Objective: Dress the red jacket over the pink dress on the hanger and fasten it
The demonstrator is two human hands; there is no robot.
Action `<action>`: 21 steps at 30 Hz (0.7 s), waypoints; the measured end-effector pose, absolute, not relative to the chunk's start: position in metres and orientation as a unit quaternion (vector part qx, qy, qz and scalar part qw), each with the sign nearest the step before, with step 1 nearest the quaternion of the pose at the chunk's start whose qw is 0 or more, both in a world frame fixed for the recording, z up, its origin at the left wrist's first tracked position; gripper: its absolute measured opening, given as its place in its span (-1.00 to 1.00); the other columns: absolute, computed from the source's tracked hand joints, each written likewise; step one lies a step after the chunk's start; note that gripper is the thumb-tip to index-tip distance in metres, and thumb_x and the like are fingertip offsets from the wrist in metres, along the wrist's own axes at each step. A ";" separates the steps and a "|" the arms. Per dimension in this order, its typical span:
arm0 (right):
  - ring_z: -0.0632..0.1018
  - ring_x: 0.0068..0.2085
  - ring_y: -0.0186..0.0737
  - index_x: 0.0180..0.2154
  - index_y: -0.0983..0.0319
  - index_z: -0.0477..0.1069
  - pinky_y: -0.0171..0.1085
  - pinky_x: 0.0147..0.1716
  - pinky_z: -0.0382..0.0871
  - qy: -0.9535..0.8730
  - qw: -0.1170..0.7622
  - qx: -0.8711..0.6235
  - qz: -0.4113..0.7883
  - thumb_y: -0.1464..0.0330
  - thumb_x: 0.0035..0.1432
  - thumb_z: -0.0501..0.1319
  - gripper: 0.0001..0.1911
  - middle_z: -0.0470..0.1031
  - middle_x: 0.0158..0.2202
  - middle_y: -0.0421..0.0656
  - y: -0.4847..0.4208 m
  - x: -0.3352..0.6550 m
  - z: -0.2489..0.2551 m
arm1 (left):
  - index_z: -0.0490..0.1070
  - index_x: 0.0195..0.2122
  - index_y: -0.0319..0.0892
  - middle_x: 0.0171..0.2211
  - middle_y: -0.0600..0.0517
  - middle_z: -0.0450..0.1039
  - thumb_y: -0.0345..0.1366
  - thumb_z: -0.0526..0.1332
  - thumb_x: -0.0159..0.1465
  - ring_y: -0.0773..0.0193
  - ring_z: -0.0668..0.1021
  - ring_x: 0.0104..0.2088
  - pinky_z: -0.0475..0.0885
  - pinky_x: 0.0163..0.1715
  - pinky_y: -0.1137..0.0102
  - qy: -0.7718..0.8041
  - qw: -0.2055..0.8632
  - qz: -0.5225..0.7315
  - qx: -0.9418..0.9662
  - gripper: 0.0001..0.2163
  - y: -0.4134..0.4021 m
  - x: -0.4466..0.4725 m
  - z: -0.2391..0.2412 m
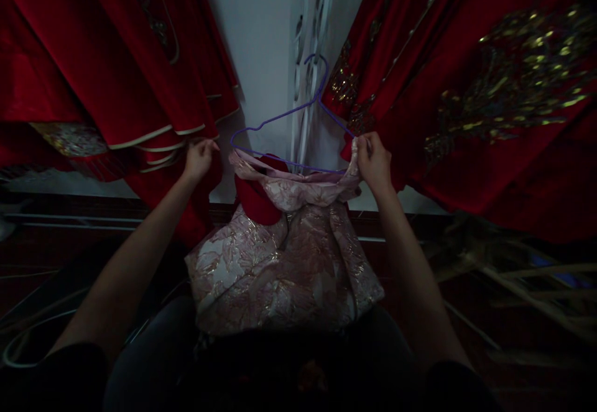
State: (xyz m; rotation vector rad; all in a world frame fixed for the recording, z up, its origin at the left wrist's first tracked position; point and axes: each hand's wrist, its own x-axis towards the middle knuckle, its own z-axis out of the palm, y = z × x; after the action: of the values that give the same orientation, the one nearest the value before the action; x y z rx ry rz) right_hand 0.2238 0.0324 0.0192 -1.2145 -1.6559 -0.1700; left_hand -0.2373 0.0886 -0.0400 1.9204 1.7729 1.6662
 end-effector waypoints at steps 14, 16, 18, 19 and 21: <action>0.53 -0.32 -0.14 -0.21 0.19 0.36 -0.21 -0.27 0.34 -0.694 0.507 -0.508 -0.055 0.01 0.29 -0.12 -0.54 0.51 -0.36 -0.08 0.033 0.226 0.022 | 0.50 -0.35 -0.27 -0.43 0.00 0.51 0.00 0.36 0.00 0.32 0.50 -0.43 0.37 -0.41 0.47 0.440 0.322 0.423 0.724 -0.61 0.041 -0.163 -0.022; 0.53 -0.31 -0.15 -0.23 0.19 0.36 -0.22 -0.26 0.34 -0.696 0.500 -0.514 -0.045 0.03 0.29 -0.10 -0.56 0.52 -0.34 -0.09 0.034 0.228 0.025 | 0.50 -0.42 -0.27 -0.50 0.03 0.48 0.00 0.38 -0.03 0.37 0.45 -0.50 0.31 -0.47 0.49 0.459 0.307 0.467 0.691 -0.62 0.050 -0.163 -0.019; 0.53 -0.30 -0.15 -0.26 0.19 0.37 -0.24 -0.27 0.34 -0.696 0.493 -0.520 -0.033 0.03 0.27 -0.06 -0.58 0.53 -0.33 -0.09 0.035 0.230 0.028 | 0.52 -0.39 -0.27 -0.46 0.03 0.50 -0.01 0.41 -0.07 0.39 0.44 -0.49 0.30 -0.45 0.50 0.467 0.289 0.527 0.648 -0.60 0.057 -0.170 -0.018; 0.52 -0.30 -0.16 -0.27 0.19 0.37 -0.24 -0.27 0.34 -0.696 0.492 -0.523 -0.029 0.03 0.25 -0.04 -0.59 0.53 -0.33 -0.10 0.036 0.231 0.029 | 0.52 -0.38 -0.27 -0.45 0.03 0.51 -0.01 0.42 -0.09 0.40 0.44 -0.48 0.31 -0.44 0.51 0.470 0.284 0.551 0.628 -0.59 0.059 -0.175 -0.019; 0.51 -0.32 -0.16 -0.29 0.19 0.38 -0.25 -0.29 0.35 -0.694 0.494 -0.523 -0.026 0.02 0.21 0.01 -0.60 0.53 -0.35 -0.11 0.038 0.233 0.030 | 0.53 -0.36 -0.26 -0.42 0.01 0.52 0.01 0.40 -0.08 0.39 0.45 -0.46 0.32 -0.41 0.51 0.477 0.284 0.576 0.599 -0.58 0.061 -0.184 -0.024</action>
State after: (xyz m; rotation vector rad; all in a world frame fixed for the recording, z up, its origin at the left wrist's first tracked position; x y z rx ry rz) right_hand 0.2331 0.0381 0.0303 -1.2692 -1.6834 -0.0636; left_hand -0.1837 0.0613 -0.0242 1.6038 1.2770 1.5413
